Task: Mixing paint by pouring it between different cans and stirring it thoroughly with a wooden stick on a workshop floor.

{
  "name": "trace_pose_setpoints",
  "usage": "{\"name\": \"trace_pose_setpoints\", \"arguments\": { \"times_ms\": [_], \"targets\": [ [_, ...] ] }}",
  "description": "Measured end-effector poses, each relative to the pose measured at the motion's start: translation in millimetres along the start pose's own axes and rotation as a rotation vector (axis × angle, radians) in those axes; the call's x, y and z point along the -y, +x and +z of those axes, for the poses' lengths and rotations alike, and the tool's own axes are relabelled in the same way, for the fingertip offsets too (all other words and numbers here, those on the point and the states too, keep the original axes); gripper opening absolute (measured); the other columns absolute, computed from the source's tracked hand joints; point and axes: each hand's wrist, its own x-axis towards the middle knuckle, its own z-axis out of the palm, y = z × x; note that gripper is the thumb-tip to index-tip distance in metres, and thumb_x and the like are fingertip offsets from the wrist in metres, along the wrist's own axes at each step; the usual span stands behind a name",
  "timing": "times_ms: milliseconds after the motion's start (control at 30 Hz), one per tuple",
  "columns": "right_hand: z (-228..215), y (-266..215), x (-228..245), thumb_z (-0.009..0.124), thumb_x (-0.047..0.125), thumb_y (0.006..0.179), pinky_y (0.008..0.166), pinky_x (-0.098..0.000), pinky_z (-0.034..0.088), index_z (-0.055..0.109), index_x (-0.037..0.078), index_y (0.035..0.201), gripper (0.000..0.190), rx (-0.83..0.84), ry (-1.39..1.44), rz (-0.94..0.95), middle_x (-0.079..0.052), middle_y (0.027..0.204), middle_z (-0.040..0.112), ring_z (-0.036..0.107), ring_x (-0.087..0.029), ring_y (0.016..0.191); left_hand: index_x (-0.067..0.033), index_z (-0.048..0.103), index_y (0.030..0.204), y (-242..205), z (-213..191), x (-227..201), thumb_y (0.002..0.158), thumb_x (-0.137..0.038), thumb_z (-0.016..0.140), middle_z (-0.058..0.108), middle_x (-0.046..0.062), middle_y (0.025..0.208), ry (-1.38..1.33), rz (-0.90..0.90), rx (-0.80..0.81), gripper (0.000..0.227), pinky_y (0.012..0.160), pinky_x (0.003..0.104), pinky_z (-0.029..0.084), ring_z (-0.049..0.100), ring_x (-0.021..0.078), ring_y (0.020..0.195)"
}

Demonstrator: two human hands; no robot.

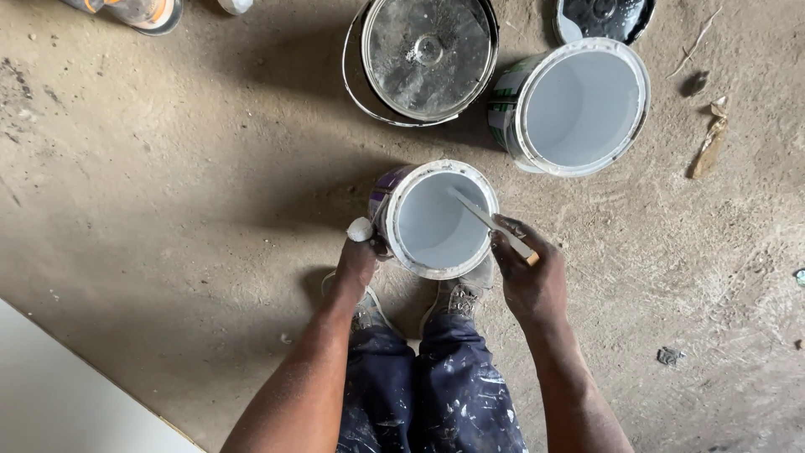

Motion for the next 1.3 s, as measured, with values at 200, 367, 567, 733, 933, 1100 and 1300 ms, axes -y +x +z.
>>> {"name": "trace_pose_setpoints", "arguments": {
  "times_ms": [200,367,567,733,933,1100,1300],
  "targets": [
    [17,-21,-5,0.069,0.012,0.097,0.097,-0.0499,0.055,0.077,0.013,0.122,0.026,-0.009,0.032,0.018,-0.019,0.11,0.077,0.073,-0.038,0.103,-0.0101,0.075,0.079,30,-14,70,0.084,-0.012,0.077,0.076,0.005,0.074,0.278,0.148,-0.054,0.005,0.055,0.029,0.057,0.076,0.0163,0.071],
    [-9,-64,41,0.069,0.023,0.096,0.089,-0.054,0.059,0.079,0.011,0.118,0.027,-0.075,0.203,0.017,-0.024,0.103,0.078,0.074,-0.042,0.1,-0.0085,0.075,0.105,98,-83,206,0.099,-0.015,0.055,0.073,0.013,0.105,1.67,0.923,-0.267,0.022,0.123,0.063,0.029,0.063,0.0254,0.122],
    [-45,-121,40,0.056,0.026,0.099,0.049,-0.0236,0.056,0.069,0.001,0.1,0.027,-0.144,0.375,-0.291,-0.01,0.087,0.074,0.066,-0.013,0.064,0.0023,0.063,0.098,-163,18,-100,0.081,0.005,0.045,0.073,0.019,0.093,-0.036,0.25,-0.35,0.025,0.071,0.04,0.058,0.071,0.0294,0.089],
    [-76,-137,75,0.062,0.028,0.095,0.08,-0.0303,0.058,0.078,0.006,0.111,0.032,-0.301,0.305,-0.202,-0.009,0.105,0.079,0.076,-0.02,0.096,0.004,0.056,0.102,-179,39,-161,0.083,0.007,0.045,0.06,0.017,0.089,0.149,0.34,-0.425,0.022,0.062,0.037,0.05,0.059,0.0254,0.078],
    [-83,-136,82,0.064,0.02,0.094,0.088,-0.0297,0.056,0.075,0.003,0.114,0.028,-0.467,0.498,-0.177,-0.01,0.107,0.079,0.075,-0.02,0.099,0.006,0.057,0.118,-176,84,-216,0.08,0.002,0.056,0.06,0.023,0.117,0.327,0.452,-0.632,0.038,0.078,0.04,0.062,0.069,0.0336,0.101],
    [-90,-129,76,0.062,0.018,0.095,0.093,-0.0313,0.057,0.075,0.0,0.112,0.029,-0.489,0.63,-0.109,-0.013,0.108,0.08,0.076,-0.022,0.103,0.0046,0.053,0.12,-178,120,-241,0.076,0.001,0.053,0.045,0.023,0.133,0.482,0.504,-0.647,0.045,0.098,0.042,0.054,0.044,0.0358,0.129],
    [-91,-128,66,0.063,0.017,0.094,0.096,-0.0311,0.056,0.076,0.003,0.115,0.028,-0.492,0.64,-0.047,-0.011,0.111,0.08,0.076,-0.02,0.105,0.0056,0.062,0.112,-163,142,-250,0.076,-0.008,0.048,0.043,0.013,0.118,0.824,0.656,-0.714,0.041,0.102,0.045,0.037,0.039,0.0348,0.11]
  ]
}}
